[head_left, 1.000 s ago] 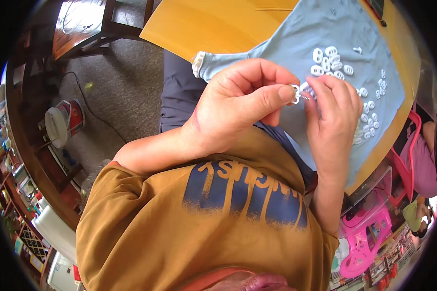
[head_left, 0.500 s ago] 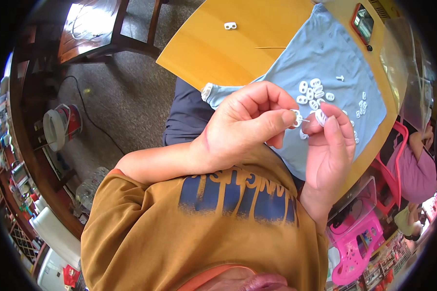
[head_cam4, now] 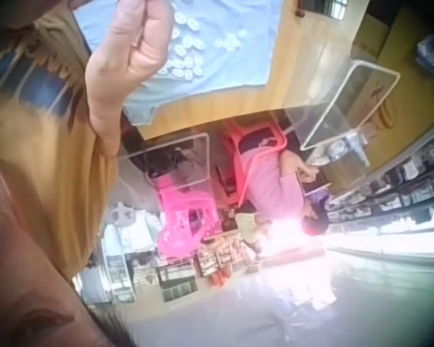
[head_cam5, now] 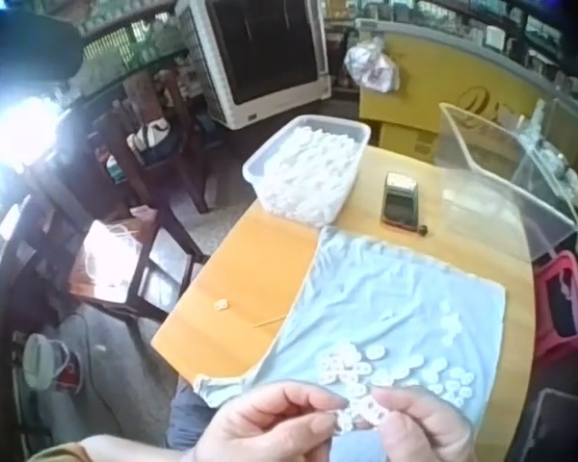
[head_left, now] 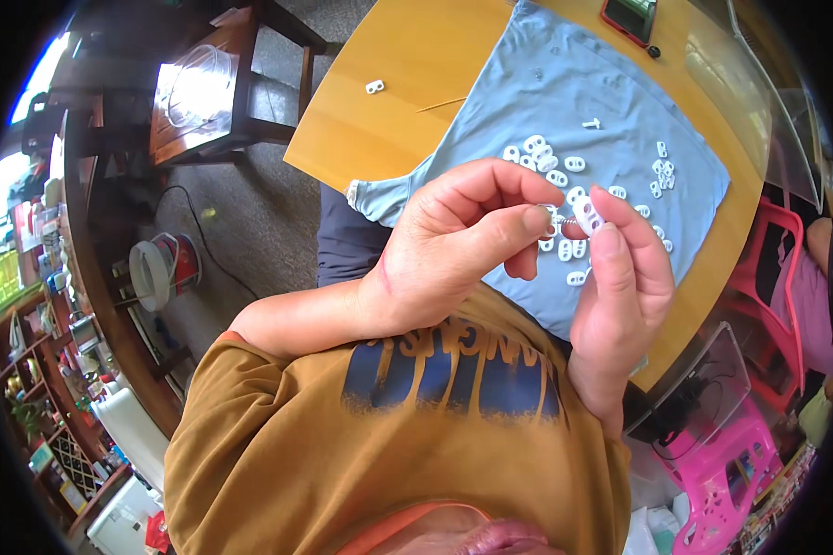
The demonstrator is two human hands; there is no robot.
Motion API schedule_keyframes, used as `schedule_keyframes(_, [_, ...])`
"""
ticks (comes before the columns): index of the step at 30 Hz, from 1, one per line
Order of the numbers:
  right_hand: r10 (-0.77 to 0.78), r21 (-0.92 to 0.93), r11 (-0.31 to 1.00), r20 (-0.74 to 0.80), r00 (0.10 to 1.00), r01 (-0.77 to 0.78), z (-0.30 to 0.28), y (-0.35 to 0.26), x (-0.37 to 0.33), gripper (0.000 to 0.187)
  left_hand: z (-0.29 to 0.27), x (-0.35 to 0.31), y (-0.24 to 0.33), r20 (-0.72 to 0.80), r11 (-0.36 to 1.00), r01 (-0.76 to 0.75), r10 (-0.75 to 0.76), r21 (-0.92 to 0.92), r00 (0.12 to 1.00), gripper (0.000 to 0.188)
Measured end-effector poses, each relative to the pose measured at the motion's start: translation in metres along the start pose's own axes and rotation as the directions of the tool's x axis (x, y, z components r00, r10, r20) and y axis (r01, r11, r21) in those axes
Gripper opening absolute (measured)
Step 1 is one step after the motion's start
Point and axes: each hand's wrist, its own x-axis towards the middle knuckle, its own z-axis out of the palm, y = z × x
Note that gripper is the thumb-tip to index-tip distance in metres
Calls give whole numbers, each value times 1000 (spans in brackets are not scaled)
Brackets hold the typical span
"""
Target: Inspecting and sorting various small white plastic components on a blue cloth surface.
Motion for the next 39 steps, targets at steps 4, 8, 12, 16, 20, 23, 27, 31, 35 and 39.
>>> schedule_keyframes(4, [-96,-86,991,64,993,102,-8,-4,0,21,12,0,1,-51,999,8,-6,31,999,13])
schedule_keyframes(8, [-137,-110,983,106,985,149,-19,-1,3,22,19,1,-1,-74,999,7,-4,34,997,12])
schedule_keyframes(12, [-150,-153,974,111,982,166,-18,-2,7,21,19,5,-1,-90,999,17,-14,31,996,12])
schedule_keyframes(16, [-280,-328,891,147,949,313,-19,4,12,21,16,9,0,-93,995,51,-43,86,995,12])
schedule_keyframes(20, [-344,-440,810,178,922,387,-16,2,11,22,14,11,5,-55,990,65,-59,125,997,11])
schedule_keyframes(23, [-428,-490,708,275,861,509,-16,2,15,23,16,12,5,-47,990,70,-65,124,997,11])
schedule_keyframes(27, [-411,-499,714,270,871,492,-16,1,14,23,15,9,5,-29,994,79,-77,70,997,13])
schedule_keyframes(31, [-353,-456,775,262,898,438,-16,-1,11,22,11,6,6,22,994,46,-48,103,999,25])
schedule_keyframes(35, [-366,-432,784,258,894,445,-19,2,11,22,7,6,4,118,984,48,-69,172,991,34])
schedule_keyframes(39, [-401,-445,746,294,867,496,-18,1,11,25,4,2,1,178,991,4,-28,133,984,36])
